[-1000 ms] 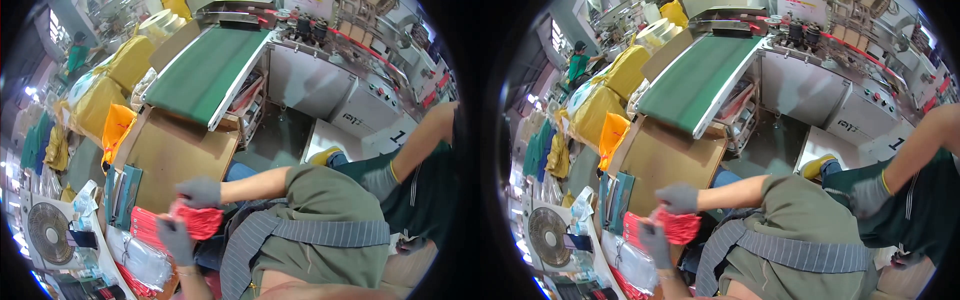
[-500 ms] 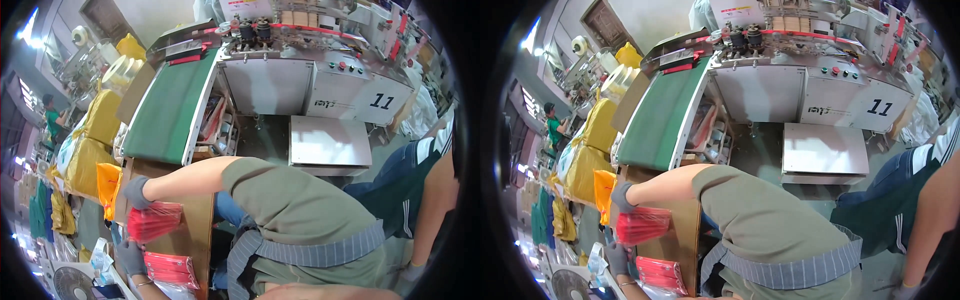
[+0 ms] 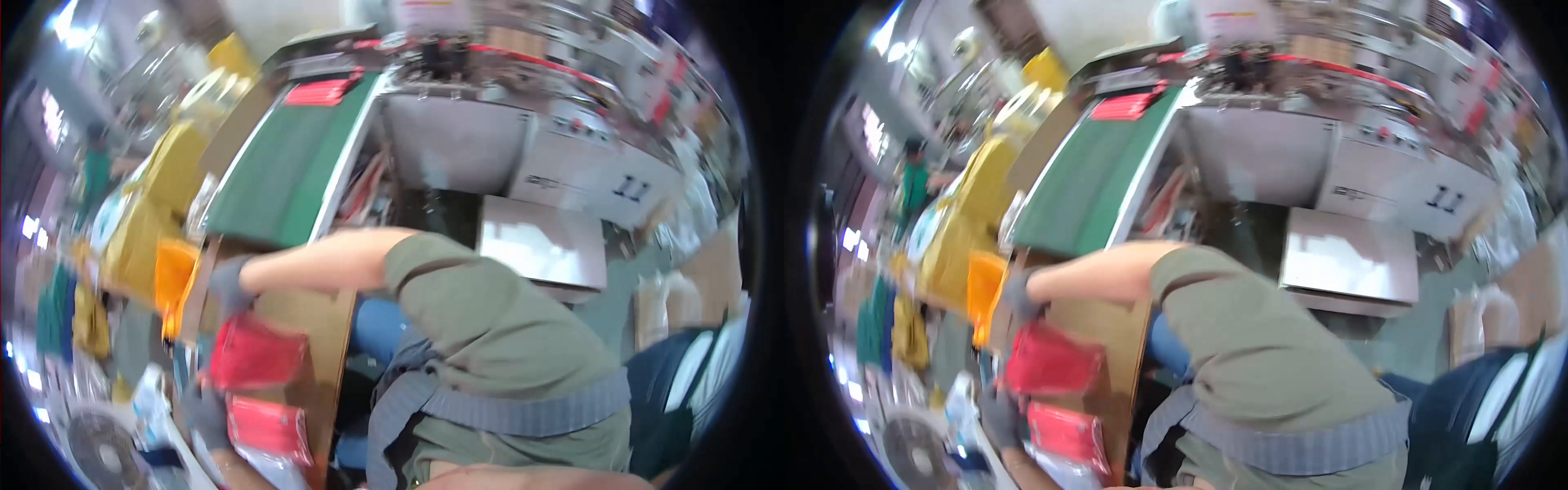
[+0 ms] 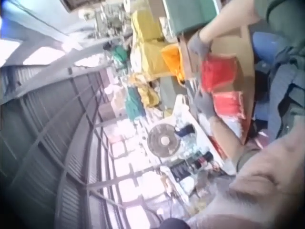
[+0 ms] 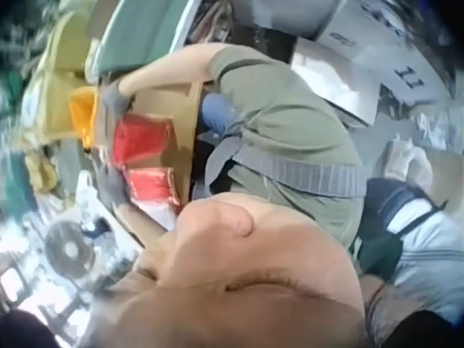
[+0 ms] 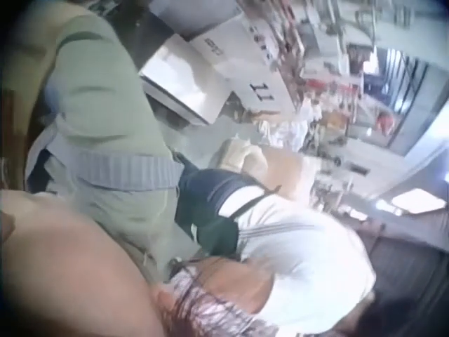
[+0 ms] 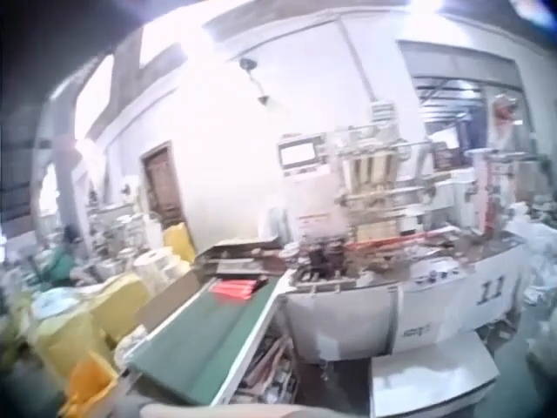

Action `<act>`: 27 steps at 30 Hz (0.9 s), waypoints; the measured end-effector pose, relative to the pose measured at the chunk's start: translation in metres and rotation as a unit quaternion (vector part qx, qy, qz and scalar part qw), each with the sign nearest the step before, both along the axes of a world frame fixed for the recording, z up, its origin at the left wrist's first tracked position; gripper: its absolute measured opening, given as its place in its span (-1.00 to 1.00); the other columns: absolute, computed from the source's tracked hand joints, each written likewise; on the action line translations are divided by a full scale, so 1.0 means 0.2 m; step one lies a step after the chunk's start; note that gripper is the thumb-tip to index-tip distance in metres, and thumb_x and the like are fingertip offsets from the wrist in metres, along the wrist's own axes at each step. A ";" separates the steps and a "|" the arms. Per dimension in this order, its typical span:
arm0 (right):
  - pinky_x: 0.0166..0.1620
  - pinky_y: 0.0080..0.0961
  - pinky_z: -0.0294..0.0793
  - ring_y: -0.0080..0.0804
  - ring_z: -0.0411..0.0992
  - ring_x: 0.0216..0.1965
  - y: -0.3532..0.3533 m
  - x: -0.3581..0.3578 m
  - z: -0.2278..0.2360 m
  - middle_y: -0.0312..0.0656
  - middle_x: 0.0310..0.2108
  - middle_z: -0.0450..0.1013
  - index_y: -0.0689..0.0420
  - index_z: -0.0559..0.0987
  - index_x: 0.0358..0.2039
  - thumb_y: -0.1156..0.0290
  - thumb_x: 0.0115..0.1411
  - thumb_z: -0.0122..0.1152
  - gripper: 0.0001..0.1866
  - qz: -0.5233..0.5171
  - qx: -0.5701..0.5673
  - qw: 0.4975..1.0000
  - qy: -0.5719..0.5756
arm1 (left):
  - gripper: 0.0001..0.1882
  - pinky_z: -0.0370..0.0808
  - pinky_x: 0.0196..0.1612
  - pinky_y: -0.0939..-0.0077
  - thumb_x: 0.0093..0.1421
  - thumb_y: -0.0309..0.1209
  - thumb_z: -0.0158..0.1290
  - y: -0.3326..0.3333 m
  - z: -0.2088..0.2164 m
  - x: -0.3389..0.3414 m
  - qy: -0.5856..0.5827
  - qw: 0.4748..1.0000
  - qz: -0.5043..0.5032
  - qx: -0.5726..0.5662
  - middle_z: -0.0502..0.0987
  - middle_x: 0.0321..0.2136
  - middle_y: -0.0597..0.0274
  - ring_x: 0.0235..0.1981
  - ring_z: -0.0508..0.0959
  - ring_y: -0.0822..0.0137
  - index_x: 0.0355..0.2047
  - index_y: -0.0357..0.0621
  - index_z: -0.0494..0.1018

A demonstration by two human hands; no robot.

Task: Packing and sealing pink plastic items into plastic bags at a workstation.

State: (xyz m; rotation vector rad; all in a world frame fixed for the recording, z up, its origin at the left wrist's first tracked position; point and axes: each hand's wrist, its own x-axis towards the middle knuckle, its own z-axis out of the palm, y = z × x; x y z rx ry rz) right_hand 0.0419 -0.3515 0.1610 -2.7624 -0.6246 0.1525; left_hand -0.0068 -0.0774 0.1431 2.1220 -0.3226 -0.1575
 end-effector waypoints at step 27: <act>-0.24 -0.16 0.41 -0.12 0.48 -0.28 1.09 0.83 -0.41 -0.05 -0.28 0.48 0.12 0.48 -0.26 0.01 0.10 0.06 -0.58 -0.067 0.200 0.952 -0.224 | -0.65 0.47 -0.13 0.46 -0.04 -0.47 0.20 0.44 -0.81 0.06 0.213 0.859 0.250 -0.393 0.57 -0.29 0.19 -0.26 0.56 0.32 -0.19 -0.28 0.50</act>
